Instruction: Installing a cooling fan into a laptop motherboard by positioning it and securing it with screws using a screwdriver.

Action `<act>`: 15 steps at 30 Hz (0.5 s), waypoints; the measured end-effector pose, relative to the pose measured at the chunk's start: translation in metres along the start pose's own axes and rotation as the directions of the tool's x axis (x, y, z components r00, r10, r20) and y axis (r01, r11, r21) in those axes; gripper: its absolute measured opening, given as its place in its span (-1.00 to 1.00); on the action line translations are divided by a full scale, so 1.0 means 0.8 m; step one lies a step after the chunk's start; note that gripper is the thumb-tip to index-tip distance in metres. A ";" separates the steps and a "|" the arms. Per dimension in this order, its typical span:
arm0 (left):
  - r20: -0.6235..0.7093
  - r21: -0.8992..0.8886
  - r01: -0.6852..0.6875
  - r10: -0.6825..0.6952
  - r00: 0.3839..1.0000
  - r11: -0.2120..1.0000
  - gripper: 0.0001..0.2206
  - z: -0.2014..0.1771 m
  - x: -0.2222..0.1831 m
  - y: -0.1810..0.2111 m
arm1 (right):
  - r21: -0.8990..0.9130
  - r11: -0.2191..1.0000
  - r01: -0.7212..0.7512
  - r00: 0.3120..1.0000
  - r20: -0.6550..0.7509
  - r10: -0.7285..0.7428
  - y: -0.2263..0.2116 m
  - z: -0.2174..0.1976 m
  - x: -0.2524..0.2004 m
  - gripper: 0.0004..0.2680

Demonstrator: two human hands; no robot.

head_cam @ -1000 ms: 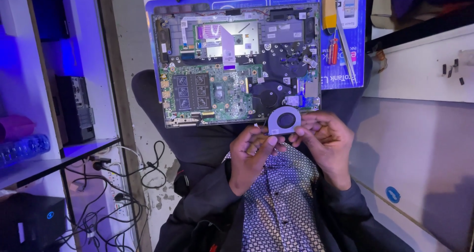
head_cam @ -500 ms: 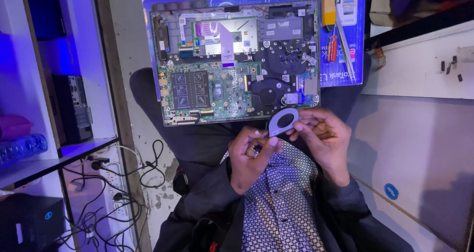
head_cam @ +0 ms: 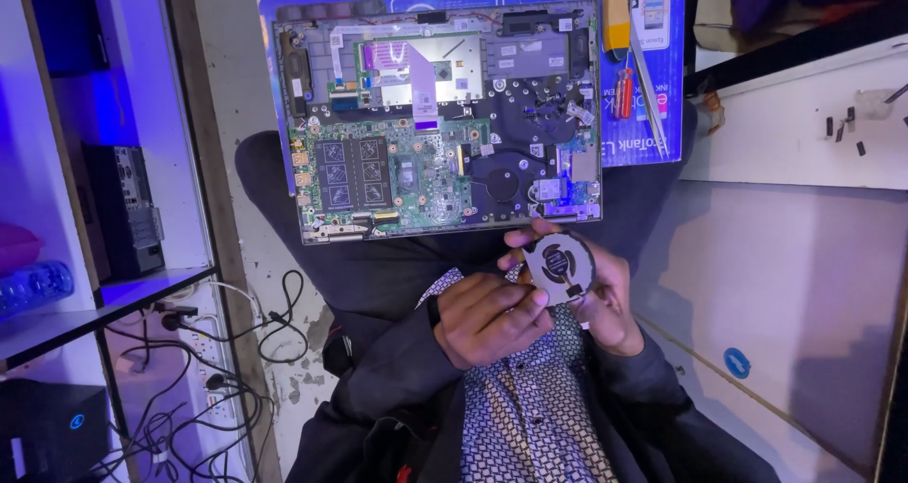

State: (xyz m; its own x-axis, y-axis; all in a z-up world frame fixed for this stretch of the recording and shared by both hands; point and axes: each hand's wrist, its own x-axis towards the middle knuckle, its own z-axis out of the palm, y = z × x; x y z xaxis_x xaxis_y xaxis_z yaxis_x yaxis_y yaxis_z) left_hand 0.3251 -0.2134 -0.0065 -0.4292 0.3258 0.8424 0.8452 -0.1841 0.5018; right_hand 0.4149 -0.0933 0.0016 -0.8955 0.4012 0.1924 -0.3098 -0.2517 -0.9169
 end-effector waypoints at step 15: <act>0.077 -0.078 0.401 -0.396 0.915 0.913 -0.92 -0.001 0.005 -0.011 | -0.676 0.713 0.185 0.968 -0.001 -0.252 -0.021 -0.002 0.042 -0.53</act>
State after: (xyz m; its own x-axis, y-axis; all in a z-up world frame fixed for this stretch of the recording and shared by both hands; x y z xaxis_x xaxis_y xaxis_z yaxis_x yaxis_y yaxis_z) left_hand 0.3158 -0.2114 -0.0077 -0.7030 0.4420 0.5572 0.5741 -0.1096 0.8114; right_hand 0.3907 -0.0740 0.0227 -0.7881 0.4526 0.4171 -0.1709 0.4901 -0.8547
